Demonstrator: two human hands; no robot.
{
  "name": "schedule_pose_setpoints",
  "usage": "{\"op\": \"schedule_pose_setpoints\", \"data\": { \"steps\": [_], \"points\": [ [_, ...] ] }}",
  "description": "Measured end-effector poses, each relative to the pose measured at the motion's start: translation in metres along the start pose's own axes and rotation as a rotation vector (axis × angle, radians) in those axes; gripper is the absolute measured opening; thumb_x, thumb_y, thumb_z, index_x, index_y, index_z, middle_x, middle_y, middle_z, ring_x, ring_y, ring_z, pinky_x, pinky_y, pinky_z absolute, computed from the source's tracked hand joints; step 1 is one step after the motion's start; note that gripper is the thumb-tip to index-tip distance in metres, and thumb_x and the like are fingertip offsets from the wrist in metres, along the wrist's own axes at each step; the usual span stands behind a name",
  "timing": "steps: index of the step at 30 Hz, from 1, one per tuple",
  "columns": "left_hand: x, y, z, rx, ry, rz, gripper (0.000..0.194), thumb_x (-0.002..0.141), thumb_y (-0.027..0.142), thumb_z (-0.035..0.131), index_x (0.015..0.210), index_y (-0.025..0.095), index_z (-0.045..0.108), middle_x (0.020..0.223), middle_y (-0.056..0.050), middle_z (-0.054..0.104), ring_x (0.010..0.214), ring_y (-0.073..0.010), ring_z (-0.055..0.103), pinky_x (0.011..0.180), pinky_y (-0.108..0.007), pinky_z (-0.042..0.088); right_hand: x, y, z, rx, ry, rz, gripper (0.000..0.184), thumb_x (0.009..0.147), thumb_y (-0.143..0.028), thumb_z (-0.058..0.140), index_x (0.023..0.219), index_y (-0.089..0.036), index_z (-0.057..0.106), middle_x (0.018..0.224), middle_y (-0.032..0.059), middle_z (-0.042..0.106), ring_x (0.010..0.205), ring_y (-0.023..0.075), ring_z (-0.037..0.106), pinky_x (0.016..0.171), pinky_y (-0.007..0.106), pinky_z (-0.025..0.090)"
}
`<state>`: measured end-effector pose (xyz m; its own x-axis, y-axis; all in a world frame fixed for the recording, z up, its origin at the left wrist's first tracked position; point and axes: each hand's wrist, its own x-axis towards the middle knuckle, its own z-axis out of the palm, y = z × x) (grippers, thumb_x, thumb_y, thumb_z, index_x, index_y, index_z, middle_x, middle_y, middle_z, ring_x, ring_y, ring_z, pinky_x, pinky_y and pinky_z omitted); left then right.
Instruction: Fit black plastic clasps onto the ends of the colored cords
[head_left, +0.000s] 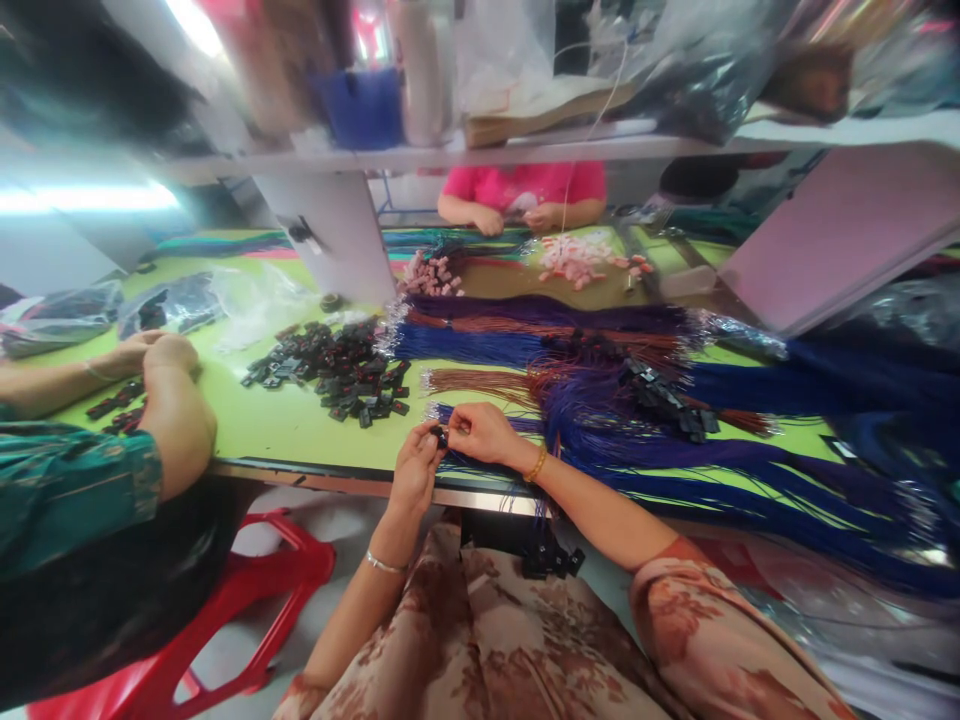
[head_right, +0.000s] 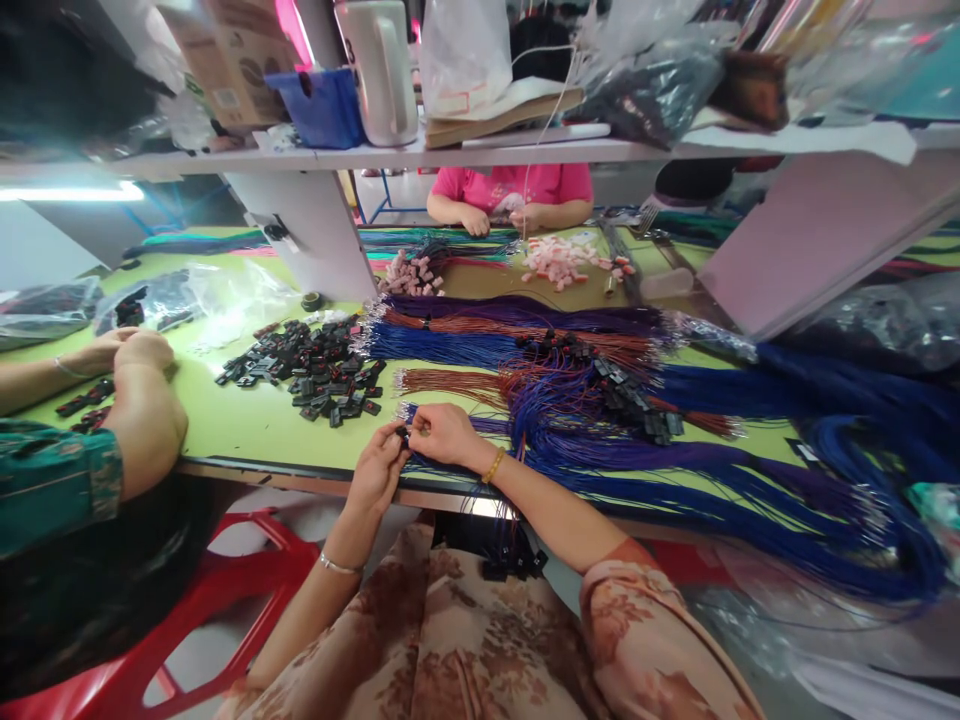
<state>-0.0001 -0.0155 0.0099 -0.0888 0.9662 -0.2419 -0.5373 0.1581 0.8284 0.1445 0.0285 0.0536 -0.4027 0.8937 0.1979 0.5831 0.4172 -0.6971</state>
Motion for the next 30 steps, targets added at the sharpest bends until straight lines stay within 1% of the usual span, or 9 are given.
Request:
{"op": "schedule_pose_setpoints", "data": {
  "steps": [5,9,18,21,23,24,26,28,30],
  "points": [
    [-0.002,-0.002,0.002,0.057,-0.007,0.037,0.037,0.063,0.026,0.079,0.095,0.018,0.064,0.084,-0.001,0.067,0.075,-0.0093,0.061,0.074,-0.022,0.047,-0.001,0.005,0.003,0.017,-0.045,0.011,0.01,0.072,-0.023,0.062,0.066,-0.015,0.063,0.057,-0.003,0.054,0.052,0.0079,0.04,0.052,0.021,0.024],
    [-0.001,0.0,0.003,0.052,0.019,0.002,0.037,0.062,0.027,0.08,0.093,0.017,0.063,0.082,-0.002,0.067,0.076,-0.0107,0.062,0.077,-0.025,0.049,-0.002,0.008,0.0,0.019,-0.082,-0.057,0.011,0.077,-0.02,0.056,0.072,-0.015,0.064,0.062,-0.001,0.06,0.055,0.0085,0.045,0.055,0.021,0.027],
    [-0.002,-0.004,0.006,0.092,0.041,0.035,0.035,0.062,0.024,0.078,0.091,0.016,0.062,0.081,-0.002,0.068,0.072,-0.0099,0.062,0.072,-0.023,0.047,-0.004,0.0,-0.004,-0.177,-0.138,-0.031,0.011,0.081,-0.022,0.054,0.077,-0.015,0.062,0.071,0.0033,0.064,0.061,0.0118,0.05,0.058,0.024,0.029],
    [-0.002,-0.004,0.006,0.054,0.036,0.046,0.035,0.062,0.026,0.079,0.092,0.017,0.062,0.081,-0.001,0.068,0.072,-0.0099,0.062,0.074,-0.024,0.048,-0.006,-0.003,-0.009,-0.114,-0.182,-0.074,0.012,0.081,-0.027,0.056,0.086,-0.016,0.059,0.074,0.0015,0.063,0.062,0.0113,0.05,0.058,0.023,0.03],
    [-0.003,-0.004,0.005,0.038,0.028,0.051,0.036,0.064,0.027,0.079,0.095,0.018,0.062,0.086,-0.002,0.068,0.078,-0.0109,0.063,0.078,-0.025,0.048,-0.007,-0.004,-0.014,-0.048,-0.203,-0.116,0.019,0.078,-0.025,0.058,0.095,-0.017,0.056,0.074,-0.0005,0.062,0.062,0.0109,0.05,0.059,0.022,0.033],
    [-0.003,-0.004,0.005,0.035,0.026,0.053,0.037,0.065,0.028,0.079,0.097,0.018,0.062,0.09,-0.003,0.068,0.082,-0.0118,0.064,0.082,-0.026,0.048,-0.007,-0.004,-0.018,-0.018,-0.183,-0.125,0.022,0.077,-0.022,0.058,0.097,-0.017,0.054,0.074,-0.0012,0.062,0.062,0.0108,0.05,0.06,0.022,0.034],
    [-0.004,-0.004,0.005,0.035,0.027,0.057,0.038,0.069,0.03,0.077,0.102,0.019,0.061,0.1,-0.005,0.068,0.092,-0.0138,0.064,0.091,-0.03,0.047,-0.007,0.0,-0.034,0.042,-0.048,-0.114,0.021,0.076,-0.018,0.053,0.098,-0.018,0.052,0.075,-0.0009,0.061,0.063,0.011,0.052,0.061,0.022,0.038],
    [-0.004,-0.005,0.005,0.04,0.032,0.058,0.038,0.071,0.033,0.076,0.103,0.018,0.061,0.105,-0.007,0.067,0.097,-0.0153,0.064,0.098,-0.034,0.044,-0.01,0.011,-0.061,0.084,0.186,-0.071,0.021,0.078,-0.02,0.051,0.099,-0.018,0.05,0.081,0.0011,0.062,0.068,0.0121,0.056,0.064,0.023,0.041],
    [-0.005,-0.006,0.005,0.057,0.035,0.061,0.038,0.072,0.035,0.076,0.101,0.017,0.061,0.106,-0.008,0.067,0.099,-0.0161,0.064,0.101,-0.036,0.043,-0.018,0.03,-0.096,0.025,0.443,0.006,0.027,0.079,-0.025,0.052,0.105,-0.018,0.048,0.085,0.0029,0.063,0.074,0.0141,0.059,0.07,0.026,0.044]
  ]
}}
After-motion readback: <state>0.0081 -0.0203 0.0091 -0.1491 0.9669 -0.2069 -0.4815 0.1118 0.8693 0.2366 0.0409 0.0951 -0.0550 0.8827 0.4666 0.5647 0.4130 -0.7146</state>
